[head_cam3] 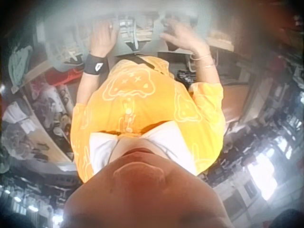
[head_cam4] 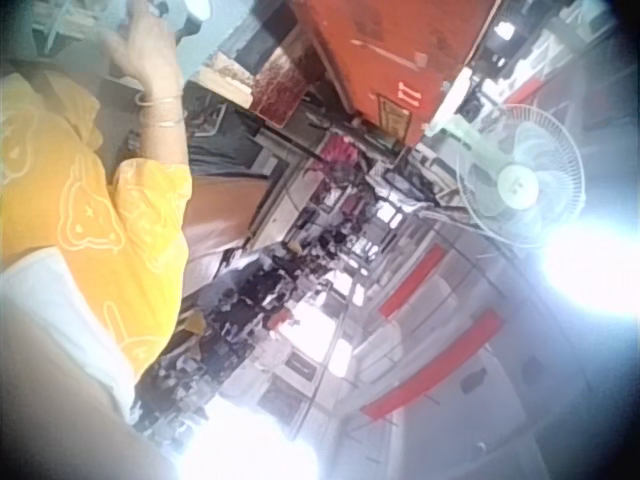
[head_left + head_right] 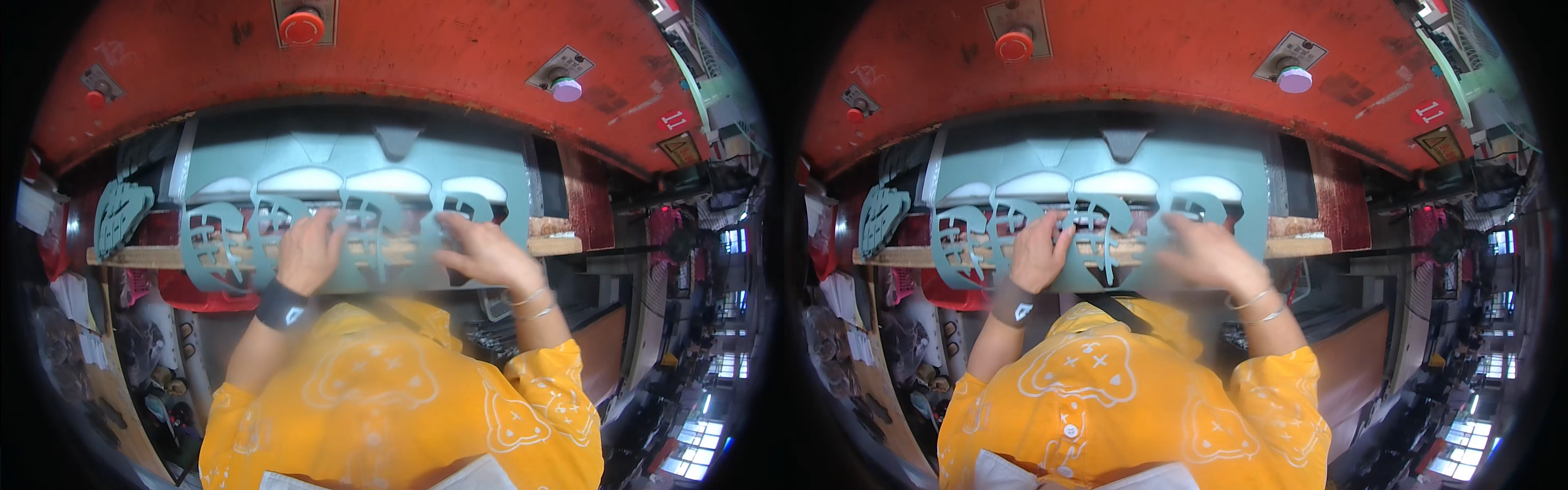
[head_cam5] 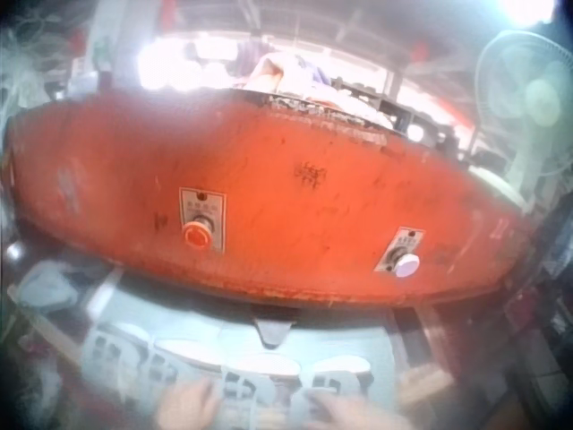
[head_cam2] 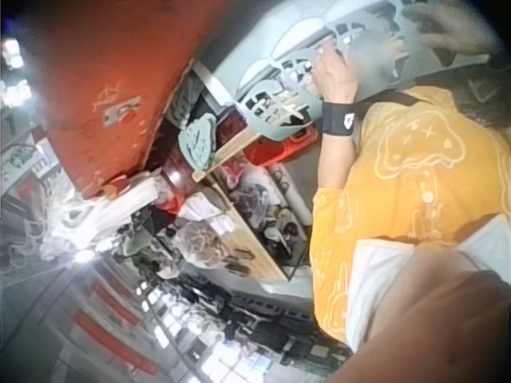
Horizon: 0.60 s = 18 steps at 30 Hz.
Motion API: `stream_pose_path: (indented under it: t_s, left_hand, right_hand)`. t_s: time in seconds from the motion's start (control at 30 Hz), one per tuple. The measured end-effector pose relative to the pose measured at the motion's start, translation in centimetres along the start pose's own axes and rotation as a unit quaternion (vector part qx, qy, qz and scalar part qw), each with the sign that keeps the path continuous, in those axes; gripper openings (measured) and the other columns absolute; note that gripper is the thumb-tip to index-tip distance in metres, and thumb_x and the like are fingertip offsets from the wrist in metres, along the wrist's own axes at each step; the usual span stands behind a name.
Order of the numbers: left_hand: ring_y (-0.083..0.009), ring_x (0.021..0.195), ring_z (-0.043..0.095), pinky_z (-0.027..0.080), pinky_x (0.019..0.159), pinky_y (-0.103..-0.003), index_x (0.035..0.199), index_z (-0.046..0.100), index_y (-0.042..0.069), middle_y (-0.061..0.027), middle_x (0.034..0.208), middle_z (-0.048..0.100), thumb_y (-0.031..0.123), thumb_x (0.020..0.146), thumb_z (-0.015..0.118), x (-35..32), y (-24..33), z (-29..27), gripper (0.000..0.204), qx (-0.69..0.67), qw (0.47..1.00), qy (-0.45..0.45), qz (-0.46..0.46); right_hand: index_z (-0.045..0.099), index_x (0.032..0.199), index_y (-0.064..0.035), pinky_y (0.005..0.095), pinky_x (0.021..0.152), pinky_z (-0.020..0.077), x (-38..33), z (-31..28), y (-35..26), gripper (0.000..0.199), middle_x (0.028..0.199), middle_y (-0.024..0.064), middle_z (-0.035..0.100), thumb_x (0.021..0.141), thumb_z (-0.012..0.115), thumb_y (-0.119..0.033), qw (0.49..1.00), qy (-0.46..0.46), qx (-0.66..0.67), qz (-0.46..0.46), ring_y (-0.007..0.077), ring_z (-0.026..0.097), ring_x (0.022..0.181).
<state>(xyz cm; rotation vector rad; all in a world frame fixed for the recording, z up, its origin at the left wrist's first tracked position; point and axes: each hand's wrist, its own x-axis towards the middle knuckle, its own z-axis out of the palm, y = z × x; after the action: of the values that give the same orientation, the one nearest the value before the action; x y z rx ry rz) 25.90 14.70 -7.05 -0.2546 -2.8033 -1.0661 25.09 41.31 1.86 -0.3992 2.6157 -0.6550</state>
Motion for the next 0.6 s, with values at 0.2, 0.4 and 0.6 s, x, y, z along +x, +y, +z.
stream_pose_path:
  t_s: [0.2,0.4,0.6]
  left_hand:
    - [-0.0351,0.079,0.063,0.050,0.067,-0.045,0.103,0.060,0.003,-0.0182,0.081,0.064,0.024,0.083,0.063,4.6,1.2,-5.3,0.029,0.062,0.950,-0.302,-0.041]
    - [-0.0335,0.124,0.047,0.035,0.103,-0.042,0.141,0.029,-0.002,-0.0263,0.132,0.046,0.030,0.084,0.062,16.7,0.7,-1.0,0.073,-0.351,0.927,0.103,0.086]
    - [-0.0355,0.136,0.029,0.008,0.112,-0.053,0.144,0.022,-0.004,-0.0249,0.143,0.034,0.043,0.080,0.064,17.8,-1.3,2.0,0.089,-0.123,0.983,-0.043,0.131]
  right_hand:
    - [0.048,0.130,0.0009,0.0369,0.083,0.0484,8.6,-5.9,-0.4,0.065,0.112,0.0233,0.061,0.078,0.070,-0.031,0.981,0.176,0.075,0.011,0.0279,0.060,0.095]
    - [0.049,0.131,-0.0121,0.0554,0.102,0.0299,18.6,0.4,-2.6,0.080,0.141,0.0225,0.036,0.060,0.080,-0.035,0.939,0.336,-0.074,-0.022,0.0497,0.034,0.123]
    - [0.060,0.120,-0.0141,0.0524,0.103,0.0307,18.1,0.1,-0.7,0.067,0.140,0.0220,0.040,0.058,0.079,-0.028,0.931,0.357,0.045,-0.057,0.0466,0.037,0.123]
